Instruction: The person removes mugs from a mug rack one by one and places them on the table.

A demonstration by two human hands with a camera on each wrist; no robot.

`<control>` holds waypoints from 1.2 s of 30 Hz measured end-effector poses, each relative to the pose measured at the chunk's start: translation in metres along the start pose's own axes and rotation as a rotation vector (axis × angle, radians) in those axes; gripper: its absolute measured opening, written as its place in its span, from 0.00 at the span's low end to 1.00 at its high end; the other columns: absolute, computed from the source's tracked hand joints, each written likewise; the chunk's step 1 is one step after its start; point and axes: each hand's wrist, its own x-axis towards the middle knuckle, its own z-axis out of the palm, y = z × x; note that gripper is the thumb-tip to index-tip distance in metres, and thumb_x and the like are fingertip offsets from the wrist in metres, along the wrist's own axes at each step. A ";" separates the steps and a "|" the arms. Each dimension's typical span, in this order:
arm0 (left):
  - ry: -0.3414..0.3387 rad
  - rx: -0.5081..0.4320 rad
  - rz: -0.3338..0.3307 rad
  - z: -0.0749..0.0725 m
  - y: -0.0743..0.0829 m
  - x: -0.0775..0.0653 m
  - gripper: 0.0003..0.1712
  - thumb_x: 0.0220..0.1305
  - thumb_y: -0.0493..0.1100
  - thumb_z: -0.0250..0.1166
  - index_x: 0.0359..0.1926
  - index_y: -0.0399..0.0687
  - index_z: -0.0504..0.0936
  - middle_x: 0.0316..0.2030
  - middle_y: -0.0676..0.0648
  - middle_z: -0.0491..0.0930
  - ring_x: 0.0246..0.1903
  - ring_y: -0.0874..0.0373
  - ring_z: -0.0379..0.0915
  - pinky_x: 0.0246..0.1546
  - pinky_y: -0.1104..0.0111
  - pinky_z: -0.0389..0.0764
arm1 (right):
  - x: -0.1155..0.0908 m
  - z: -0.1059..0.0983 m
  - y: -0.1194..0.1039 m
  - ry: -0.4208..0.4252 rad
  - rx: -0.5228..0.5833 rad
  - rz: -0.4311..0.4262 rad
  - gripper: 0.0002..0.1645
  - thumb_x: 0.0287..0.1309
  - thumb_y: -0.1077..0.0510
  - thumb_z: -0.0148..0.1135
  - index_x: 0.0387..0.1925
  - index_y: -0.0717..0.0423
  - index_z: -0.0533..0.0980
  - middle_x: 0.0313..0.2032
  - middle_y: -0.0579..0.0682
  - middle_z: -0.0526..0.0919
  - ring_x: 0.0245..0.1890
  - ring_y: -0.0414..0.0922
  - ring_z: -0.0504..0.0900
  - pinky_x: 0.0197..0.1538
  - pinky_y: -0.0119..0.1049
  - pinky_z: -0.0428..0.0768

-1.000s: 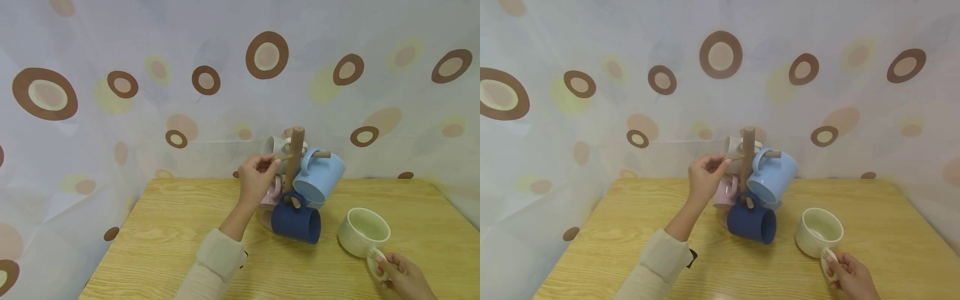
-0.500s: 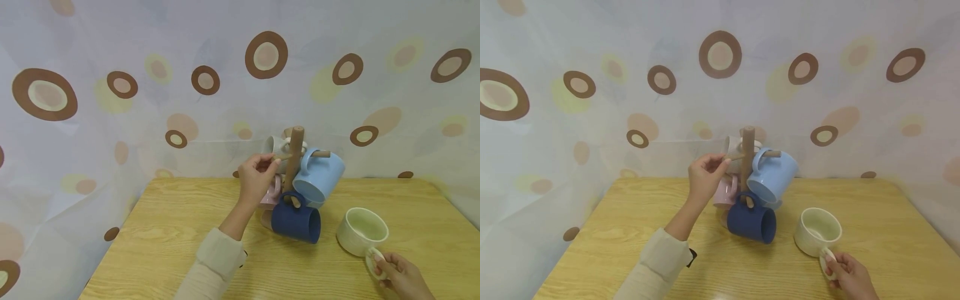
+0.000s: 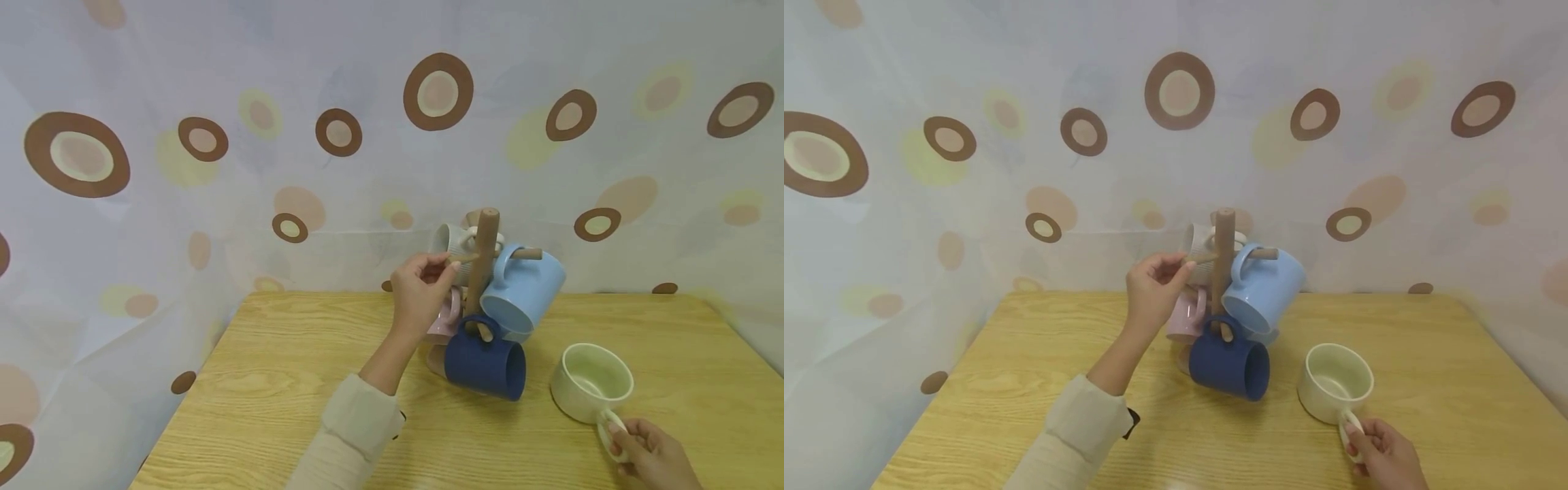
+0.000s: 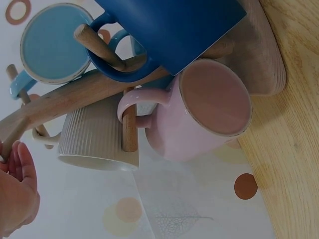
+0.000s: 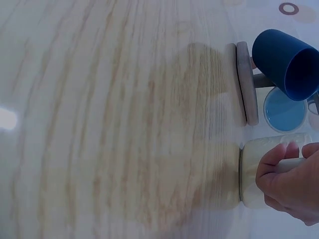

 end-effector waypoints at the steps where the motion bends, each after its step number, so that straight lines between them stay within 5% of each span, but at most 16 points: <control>1: -0.001 -0.005 -0.003 0.000 0.000 0.000 0.11 0.54 0.36 0.64 0.36 0.31 0.81 0.31 0.36 0.81 0.29 0.48 0.79 0.30 0.77 0.79 | 0.000 0.000 0.000 0.002 0.011 0.008 0.23 0.65 0.48 0.45 0.44 0.67 0.67 0.24 0.38 0.76 0.26 0.34 0.73 0.33 0.30 0.79; 12: -0.012 -0.025 -0.014 0.000 0.003 -0.001 0.12 0.54 0.35 0.64 0.38 0.30 0.80 0.32 0.35 0.81 0.29 0.46 0.79 0.31 0.69 0.81 | -0.003 0.001 0.001 0.001 0.041 0.043 0.25 0.64 0.42 0.43 0.41 0.62 0.67 0.26 0.38 0.75 0.27 0.34 0.72 0.34 0.30 0.79; 24: -0.012 0.001 -0.007 0.001 0.004 0.000 0.11 0.54 0.36 0.64 0.36 0.31 0.81 0.31 0.36 0.81 0.29 0.48 0.79 0.30 0.76 0.80 | -0.008 -0.003 -0.009 -0.004 -0.029 0.034 0.26 0.65 0.44 0.41 0.42 0.65 0.68 0.27 0.40 0.76 0.28 0.35 0.72 0.34 0.31 0.80; 32: -0.002 0.011 -0.002 -0.002 0.003 0.000 0.11 0.54 0.37 0.64 0.36 0.32 0.81 0.30 0.37 0.81 0.28 0.50 0.79 0.30 0.77 0.79 | -0.008 -0.002 -0.014 0.097 -0.264 -0.121 0.30 0.64 0.45 0.45 0.46 0.71 0.69 0.31 0.47 0.80 0.26 0.36 0.74 0.29 0.30 0.78; 36: -0.016 0.006 0.010 0.001 0.005 0.000 0.10 0.53 0.36 0.65 0.35 0.31 0.81 0.30 0.36 0.81 0.27 0.49 0.79 0.29 0.76 0.79 | -0.011 -0.012 -0.020 0.286 -0.409 -0.331 0.28 0.62 0.46 0.49 0.44 0.71 0.70 0.31 0.55 0.80 0.26 0.32 0.71 0.26 0.28 0.73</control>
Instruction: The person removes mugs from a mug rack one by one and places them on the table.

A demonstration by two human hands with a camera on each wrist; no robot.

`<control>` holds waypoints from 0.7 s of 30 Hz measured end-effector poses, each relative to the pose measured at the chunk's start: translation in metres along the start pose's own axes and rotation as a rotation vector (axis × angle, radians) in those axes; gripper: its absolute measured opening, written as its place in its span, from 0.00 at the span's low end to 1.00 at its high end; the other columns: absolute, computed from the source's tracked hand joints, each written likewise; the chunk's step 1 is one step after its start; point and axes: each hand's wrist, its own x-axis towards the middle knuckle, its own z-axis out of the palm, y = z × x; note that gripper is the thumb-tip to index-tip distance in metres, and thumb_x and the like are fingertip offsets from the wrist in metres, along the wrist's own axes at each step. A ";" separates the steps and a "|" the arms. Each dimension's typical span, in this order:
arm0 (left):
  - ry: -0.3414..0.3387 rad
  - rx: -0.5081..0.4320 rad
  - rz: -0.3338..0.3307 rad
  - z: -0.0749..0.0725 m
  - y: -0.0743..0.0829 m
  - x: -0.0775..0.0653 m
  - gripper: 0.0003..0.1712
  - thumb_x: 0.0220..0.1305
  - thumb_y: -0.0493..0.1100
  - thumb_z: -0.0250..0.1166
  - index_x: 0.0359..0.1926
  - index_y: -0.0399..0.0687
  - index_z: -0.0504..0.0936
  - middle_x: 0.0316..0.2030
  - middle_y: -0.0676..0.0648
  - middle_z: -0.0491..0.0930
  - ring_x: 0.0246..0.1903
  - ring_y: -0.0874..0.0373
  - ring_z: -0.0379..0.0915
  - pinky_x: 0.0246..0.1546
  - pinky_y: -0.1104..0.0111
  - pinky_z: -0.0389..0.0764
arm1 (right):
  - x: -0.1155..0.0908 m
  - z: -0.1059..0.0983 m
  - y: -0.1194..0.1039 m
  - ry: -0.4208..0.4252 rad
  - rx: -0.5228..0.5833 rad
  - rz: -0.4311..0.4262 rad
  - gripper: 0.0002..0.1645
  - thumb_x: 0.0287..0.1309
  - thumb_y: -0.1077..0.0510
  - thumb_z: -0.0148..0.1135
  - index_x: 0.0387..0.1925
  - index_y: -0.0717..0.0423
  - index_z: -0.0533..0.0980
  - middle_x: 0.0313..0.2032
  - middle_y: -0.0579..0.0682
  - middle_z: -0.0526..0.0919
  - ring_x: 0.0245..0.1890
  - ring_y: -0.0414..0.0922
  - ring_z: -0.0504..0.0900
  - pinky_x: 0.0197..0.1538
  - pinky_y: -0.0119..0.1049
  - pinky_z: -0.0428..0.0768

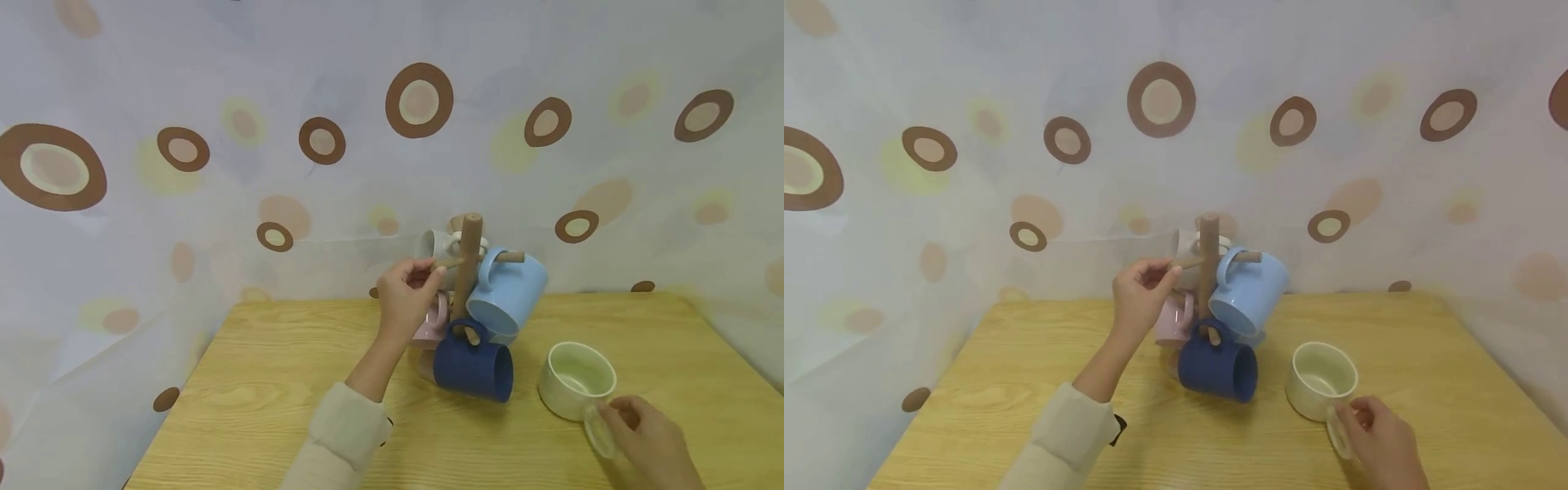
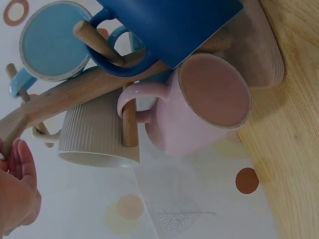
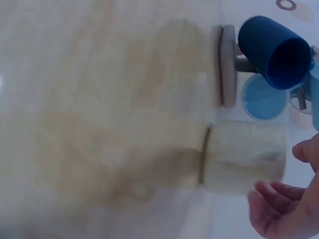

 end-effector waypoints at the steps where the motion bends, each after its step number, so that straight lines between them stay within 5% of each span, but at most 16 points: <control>1: -0.001 0.010 0.002 -0.001 0.000 0.000 0.11 0.53 0.37 0.65 0.35 0.31 0.81 0.30 0.37 0.81 0.27 0.49 0.79 0.29 0.76 0.79 | 0.002 -0.002 -0.003 0.086 -0.023 -0.067 0.25 0.61 0.49 0.52 0.43 0.71 0.71 0.31 0.57 0.80 0.26 0.28 0.70 0.25 0.27 0.72; 5: -0.012 0.000 -0.005 -0.003 -0.001 0.000 0.11 0.54 0.37 0.64 0.35 0.31 0.81 0.30 0.36 0.81 0.28 0.49 0.79 0.29 0.76 0.79 | 0.016 -0.011 -0.028 0.391 0.011 -0.268 0.20 0.53 0.58 0.60 0.42 0.70 0.72 0.34 0.62 0.78 0.30 0.15 0.59 0.24 0.19 0.65; 8: -0.003 -0.002 -0.010 -0.002 -0.002 0.001 0.10 0.54 0.36 0.64 0.35 0.31 0.81 0.30 0.36 0.81 0.27 0.49 0.79 0.29 0.77 0.79 | 0.027 -0.017 -0.054 0.448 0.120 -0.318 0.24 0.53 0.59 0.60 0.48 0.71 0.69 0.41 0.63 0.75 0.35 0.13 0.57 0.30 0.13 0.64; 11: 0.015 0.012 -0.016 -0.002 -0.003 0.002 0.10 0.53 0.37 0.65 0.35 0.32 0.81 0.30 0.37 0.82 0.27 0.50 0.79 0.28 0.78 0.78 | 0.037 -0.017 -0.078 0.418 0.224 -0.319 0.30 0.55 0.58 0.59 0.55 0.70 0.63 0.48 0.62 0.71 0.42 0.17 0.58 0.38 0.12 0.62; 15: 0.024 0.005 -0.019 -0.002 -0.004 0.002 0.10 0.53 0.36 0.65 0.35 0.32 0.81 0.30 0.37 0.82 0.27 0.49 0.79 0.29 0.77 0.78 | 0.048 -0.014 -0.103 0.304 0.344 -0.224 0.38 0.58 0.53 0.55 0.64 0.65 0.52 0.58 0.61 0.63 0.52 0.35 0.63 0.48 0.21 0.63; 18: 0.016 -0.017 -0.013 -0.002 -0.004 0.001 0.10 0.54 0.36 0.64 0.35 0.31 0.81 0.30 0.36 0.81 0.29 0.48 0.79 0.30 0.76 0.79 | 0.051 -0.011 -0.116 0.185 0.459 -0.114 0.44 0.61 0.47 0.51 0.67 0.60 0.42 0.64 0.61 0.55 0.60 0.54 0.59 0.59 0.39 0.65; 21: 0.009 -0.041 -0.007 -0.001 -0.004 0.000 0.10 0.54 0.35 0.64 0.36 0.30 0.81 0.30 0.35 0.81 0.29 0.47 0.79 0.30 0.77 0.79 | 0.054 -0.008 -0.125 0.108 0.537 -0.033 0.47 0.61 0.42 0.48 0.68 0.58 0.36 0.67 0.62 0.48 0.64 0.61 0.53 0.61 0.56 0.62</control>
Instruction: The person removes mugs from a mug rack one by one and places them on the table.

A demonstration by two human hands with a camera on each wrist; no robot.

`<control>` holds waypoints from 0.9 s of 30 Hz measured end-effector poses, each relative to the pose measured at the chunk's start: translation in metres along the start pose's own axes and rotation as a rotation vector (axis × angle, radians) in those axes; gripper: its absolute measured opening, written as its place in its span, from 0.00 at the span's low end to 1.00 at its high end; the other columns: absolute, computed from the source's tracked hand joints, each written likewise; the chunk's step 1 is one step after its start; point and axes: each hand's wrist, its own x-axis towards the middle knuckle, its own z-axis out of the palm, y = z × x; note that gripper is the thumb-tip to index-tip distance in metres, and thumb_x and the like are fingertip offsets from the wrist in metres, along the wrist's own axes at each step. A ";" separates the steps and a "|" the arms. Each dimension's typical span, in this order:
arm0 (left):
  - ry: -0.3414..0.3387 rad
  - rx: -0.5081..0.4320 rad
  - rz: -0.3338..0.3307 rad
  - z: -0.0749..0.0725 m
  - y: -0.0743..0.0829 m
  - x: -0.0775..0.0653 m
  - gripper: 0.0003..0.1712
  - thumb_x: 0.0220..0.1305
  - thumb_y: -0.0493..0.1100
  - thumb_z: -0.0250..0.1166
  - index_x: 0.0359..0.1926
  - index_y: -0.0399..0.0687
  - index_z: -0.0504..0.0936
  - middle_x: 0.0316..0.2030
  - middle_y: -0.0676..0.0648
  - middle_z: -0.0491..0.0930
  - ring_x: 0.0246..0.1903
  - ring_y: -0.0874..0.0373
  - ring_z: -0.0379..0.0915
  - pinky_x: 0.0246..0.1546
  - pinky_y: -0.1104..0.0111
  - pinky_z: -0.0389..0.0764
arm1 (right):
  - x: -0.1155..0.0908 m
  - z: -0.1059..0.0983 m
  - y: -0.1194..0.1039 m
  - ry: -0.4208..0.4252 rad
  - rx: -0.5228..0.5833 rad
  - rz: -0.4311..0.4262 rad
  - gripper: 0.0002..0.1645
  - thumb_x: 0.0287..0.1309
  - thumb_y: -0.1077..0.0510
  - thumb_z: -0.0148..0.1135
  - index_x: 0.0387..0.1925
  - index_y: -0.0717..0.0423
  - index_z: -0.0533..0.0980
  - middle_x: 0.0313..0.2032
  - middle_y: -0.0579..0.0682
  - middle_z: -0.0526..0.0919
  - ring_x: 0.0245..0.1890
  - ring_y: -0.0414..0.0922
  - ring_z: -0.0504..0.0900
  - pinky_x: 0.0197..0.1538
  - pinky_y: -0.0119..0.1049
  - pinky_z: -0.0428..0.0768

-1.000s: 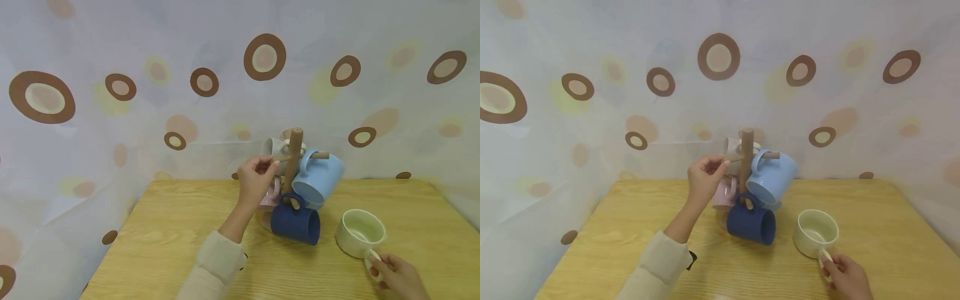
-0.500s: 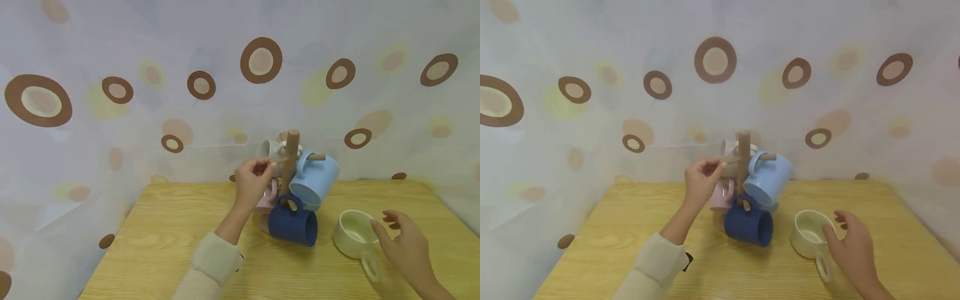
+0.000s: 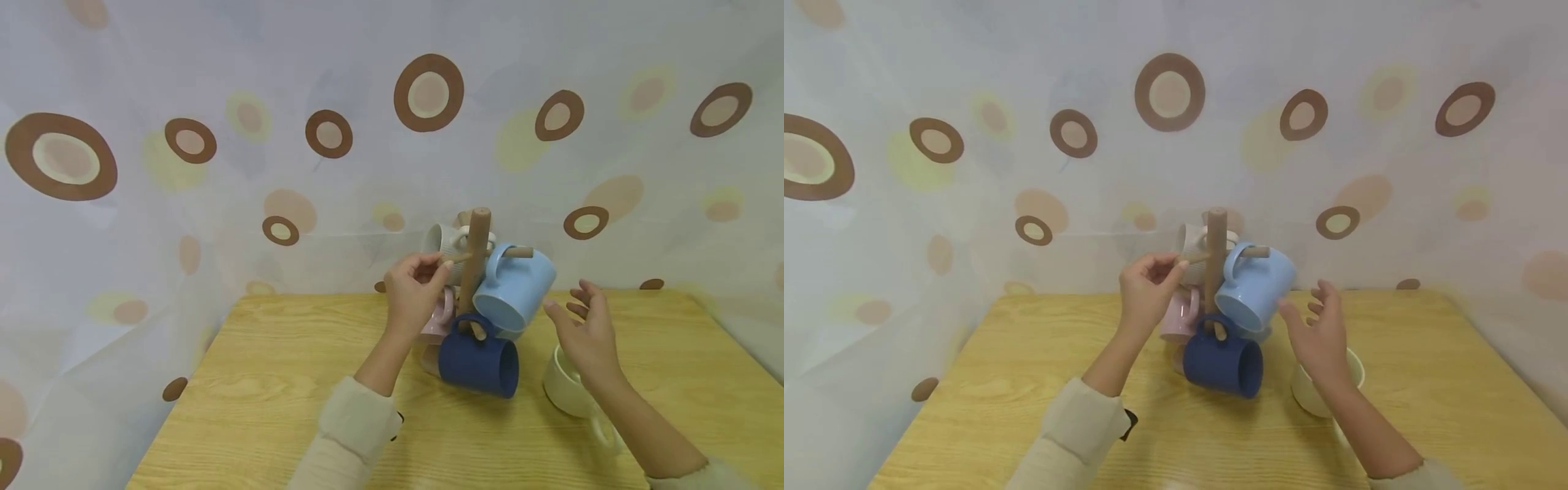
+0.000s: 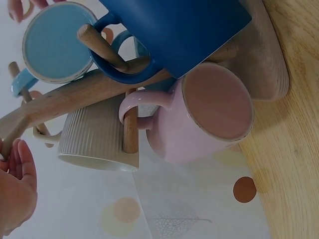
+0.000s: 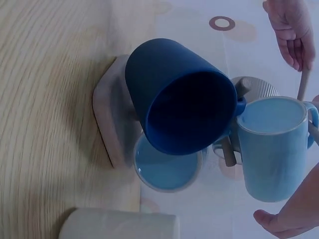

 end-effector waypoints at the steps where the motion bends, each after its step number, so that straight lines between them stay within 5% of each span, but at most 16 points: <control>1: -0.001 -0.006 -0.001 0.000 0.000 0.000 0.10 0.54 0.35 0.64 0.35 0.30 0.81 0.30 0.35 0.81 0.29 0.47 0.78 0.30 0.77 0.79 | 0.001 0.002 -0.001 -0.009 0.015 0.016 0.48 0.60 0.41 0.47 0.68 0.58 0.36 0.67 0.62 0.47 0.64 0.62 0.52 0.60 0.59 0.61; 10: -0.004 -0.021 -0.004 0.001 0.000 0.000 0.10 0.54 0.34 0.63 0.36 0.30 0.80 0.30 0.35 0.81 0.30 0.47 0.78 0.30 0.77 0.79 | 0.011 0.015 -0.005 -0.034 0.114 0.135 0.48 0.61 0.38 0.43 0.69 0.58 0.35 0.67 0.61 0.49 0.63 0.54 0.57 0.62 0.47 0.63; 17: 0.004 -0.012 -0.013 0.001 0.001 0.001 0.10 0.54 0.35 0.64 0.36 0.30 0.80 0.31 0.35 0.81 0.28 0.47 0.79 0.29 0.75 0.79 | 0.019 0.020 -0.006 -0.057 0.206 0.184 0.48 0.61 0.38 0.43 0.68 0.60 0.35 0.65 0.61 0.51 0.51 0.40 0.66 0.43 0.18 0.69; 22: 0.017 -0.008 -0.020 0.002 0.002 0.001 0.10 0.53 0.35 0.64 0.36 0.31 0.81 0.30 0.35 0.81 0.27 0.48 0.78 0.28 0.77 0.78 | 0.022 0.024 -0.006 -0.127 0.299 0.184 0.51 0.59 0.35 0.42 0.68 0.61 0.34 0.67 0.63 0.47 0.60 0.50 0.61 0.55 0.31 0.69; 27: 0.021 -0.007 -0.017 0.002 -0.001 0.001 0.10 0.54 0.35 0.64 0.36 0.31 0.81 0.30 0.35 0.81 0.26 0.50 0.78 0.27 0.78 0.78 | 0.024 0.026 -0.008 -0.213 0.394 0.203 0.52 0.59 0.34 0.41 0.68 0.60 0.32 0.68 0.61 0.43 0.65 0.51 0.53 0.68 0.46 0.55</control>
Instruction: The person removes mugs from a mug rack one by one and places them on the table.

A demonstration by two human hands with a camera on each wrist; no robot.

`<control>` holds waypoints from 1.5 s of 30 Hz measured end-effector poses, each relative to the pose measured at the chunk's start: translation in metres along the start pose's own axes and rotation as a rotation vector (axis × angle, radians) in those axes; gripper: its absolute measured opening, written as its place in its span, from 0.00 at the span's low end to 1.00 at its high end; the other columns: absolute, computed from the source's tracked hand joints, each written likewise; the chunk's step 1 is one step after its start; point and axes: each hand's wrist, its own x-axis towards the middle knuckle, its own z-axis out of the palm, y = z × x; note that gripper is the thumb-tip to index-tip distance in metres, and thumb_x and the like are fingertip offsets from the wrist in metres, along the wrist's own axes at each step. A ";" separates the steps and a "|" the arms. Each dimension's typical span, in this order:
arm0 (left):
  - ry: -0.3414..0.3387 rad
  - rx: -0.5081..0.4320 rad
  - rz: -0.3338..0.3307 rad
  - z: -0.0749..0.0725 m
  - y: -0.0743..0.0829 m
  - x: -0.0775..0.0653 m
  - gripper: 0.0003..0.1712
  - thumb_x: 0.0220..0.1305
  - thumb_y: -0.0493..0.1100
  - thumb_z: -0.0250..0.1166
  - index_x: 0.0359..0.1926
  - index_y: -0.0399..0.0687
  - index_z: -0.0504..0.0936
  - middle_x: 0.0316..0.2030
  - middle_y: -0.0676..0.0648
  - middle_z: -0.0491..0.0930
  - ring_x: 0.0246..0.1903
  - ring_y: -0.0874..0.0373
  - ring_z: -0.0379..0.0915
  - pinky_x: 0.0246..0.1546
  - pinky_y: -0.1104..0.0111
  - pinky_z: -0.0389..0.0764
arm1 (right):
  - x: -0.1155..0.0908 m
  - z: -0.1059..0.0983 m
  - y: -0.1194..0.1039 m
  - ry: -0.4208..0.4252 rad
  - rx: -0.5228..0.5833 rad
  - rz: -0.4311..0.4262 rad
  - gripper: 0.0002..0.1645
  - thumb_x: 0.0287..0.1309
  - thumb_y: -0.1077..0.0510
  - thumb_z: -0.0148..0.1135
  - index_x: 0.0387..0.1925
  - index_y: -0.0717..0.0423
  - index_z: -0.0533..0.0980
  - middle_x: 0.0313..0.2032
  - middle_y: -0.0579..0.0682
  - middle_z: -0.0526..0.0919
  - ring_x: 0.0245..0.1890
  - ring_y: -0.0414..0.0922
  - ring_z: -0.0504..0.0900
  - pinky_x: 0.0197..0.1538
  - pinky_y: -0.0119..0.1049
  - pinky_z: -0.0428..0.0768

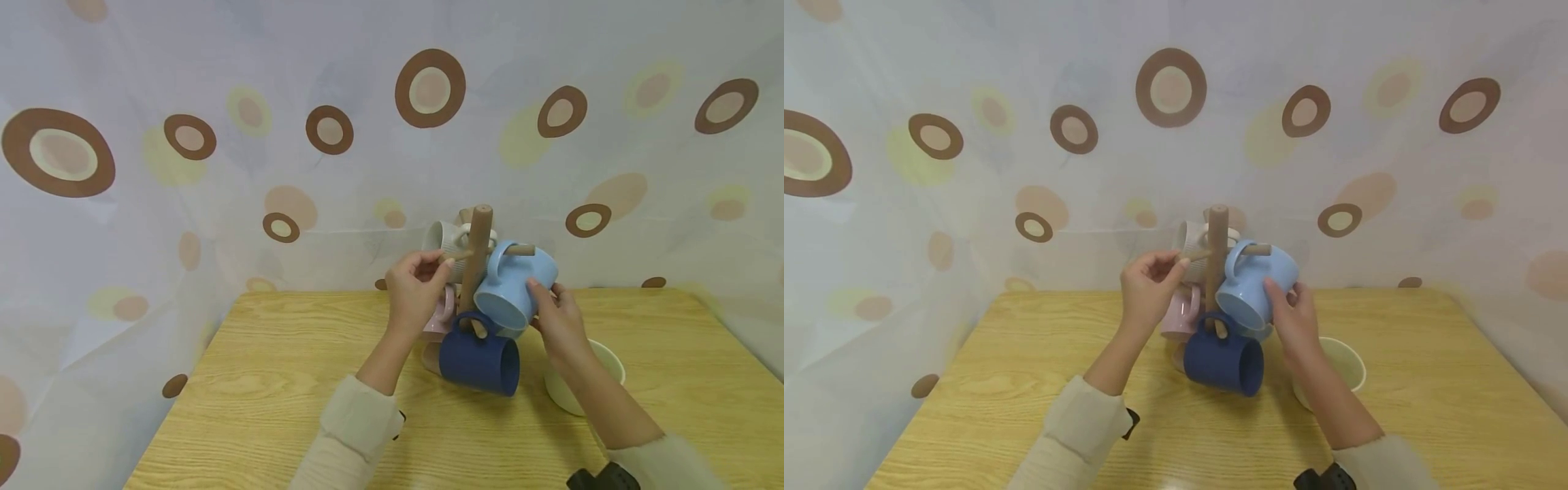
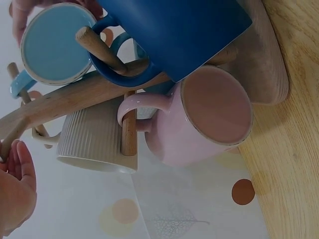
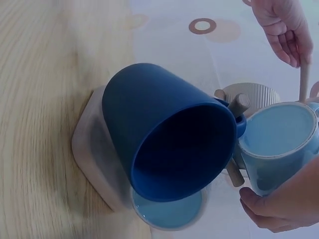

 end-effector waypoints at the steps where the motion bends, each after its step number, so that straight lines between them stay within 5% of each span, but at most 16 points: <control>1: 0.001 0.000 0.002 0.000 0.000 0.000 0.10 0.54 0.35 0.64 0.36 0.31 0.81 0.30 0.35 0.81 0.26 0.50 0.78 0.27 0.78 0.78 | 0.000 0.000 -0.001 -0.025 0.030 0.008 0.52 0.59 0.34 0.40 0.68 0.60 0.31 0.68 0.60 0.43 0.66 0.50 0.52 0.69 0.45 0.53; 7: 0.007 0.011 0.012 0.000 -0.001 -0.001 0.11 0.54 0.36 0.64 0.36 0.31 0.81 0.31 0.36 0.81 0.28 0.49 0.79 0.29 0.76 0.79 | 0.005 0.001 -0.003 -0.146 0.223 0.093 0.52 0.60 0.37 0.42 0.68 0.58 0.27 0.70 0.56 0.37 0.70 0.47 0.43 0.71 0.40 0.46; 17: 0.006 -0.005 -0.032 -0.001 0.014 -0.004 0.09 0.53 0.31 0.62 0.35 0.26 0.79 0.31 0.32 0.80 0.30 0.42 0.78 0.32 0.70 0.81 | 0.013 -0.001 -0.005 -0.192 0.243 0.200 0.52 0.59 0.39 0.46 0.68 0.52 0.27 0.63 0.50 0.51 0.65 0.47 0.52 0.69 0.47 0.52; 21: 0.021 -0.009 -0.035 -0.002 0.018 -0.004 0.10 0.53 0.32 0.62 0.35 0.26 0.79 0.31 0.32 0.80 0.30 0.44 0.78 0.32 0.71 0.81 | 0.014 0.000 -0.005 -0.164 0.234 0.205 0.53 0.58 0.39 0.48 0.68 0.54 0.28 0.64 0.53 0.49 0.65 0.49 0.52 0.68 0.49 0.54; 29: 0.019 -0.017 -0.018 0.002 -0.001 -0.002 0.11 0.54 0.35 0.64 0.36 0.30 0.80 0.31 0.35 0.81 0.29 0.47 0.79 0.31 0.76 0.79 | 0.014 -0.001 -0.004 -0.080 0.216 0.218 0.54 0.57 0.39 0.50 0.68 0.58 0.32 0.56 0.49 0.59 0.56 0.44 0.63 0.65 0.47 0.60; 33: 0.017 -0.023 -0.024 0.003 0.000 -0.003 0.11 0.53 0.35 0.64 0.36 0.30 0.80 0.31 0.35 0.81 0.30 0.46 0.79 0.31 0.78 0.78 | 0.012 -0.004 -0.004 -0.057 0.225 0.228 0.54 0.56 0.39 0.52 0.69 0.59 0.33 0.52 0.47 0.61 0.47 0.38 0.69 0.54 0.37 0.73; 37: 0.011 -0.020 -0.018 0.004 0.000 -0.003 0.11 0.54 0.35 0.64 0.36 0.30 0.80 0.31 0.34 0.81 0.29 0.47 0.78 0.30 0.78 0.78 | 0.011 -0.010 -0.006 -0.037 0.225 0.224 0.54 0.56 0.40 0.52 0.69 0.59 0.34 0.50 0.46 0.62 0.41 0.35 0.72 0.39 0.28 0.76; 45: 0.012 -0.021 -0.025 0.002 0.000 -0.002 0.11 0.54 0.36 0.64 0.36 0.30 0.80 0.31 0.34 0.81 0.29 0.46 0.78 0.30 0.77 0.78 | 0.007 -0.023 -0.011 -0.052 0.184 0.190 0.55 0.57 0.40 0.51 0.68 0.59 0.31 0.51 0.46 0.61 0.39 0.33 0.72 0.39 0.27 0.76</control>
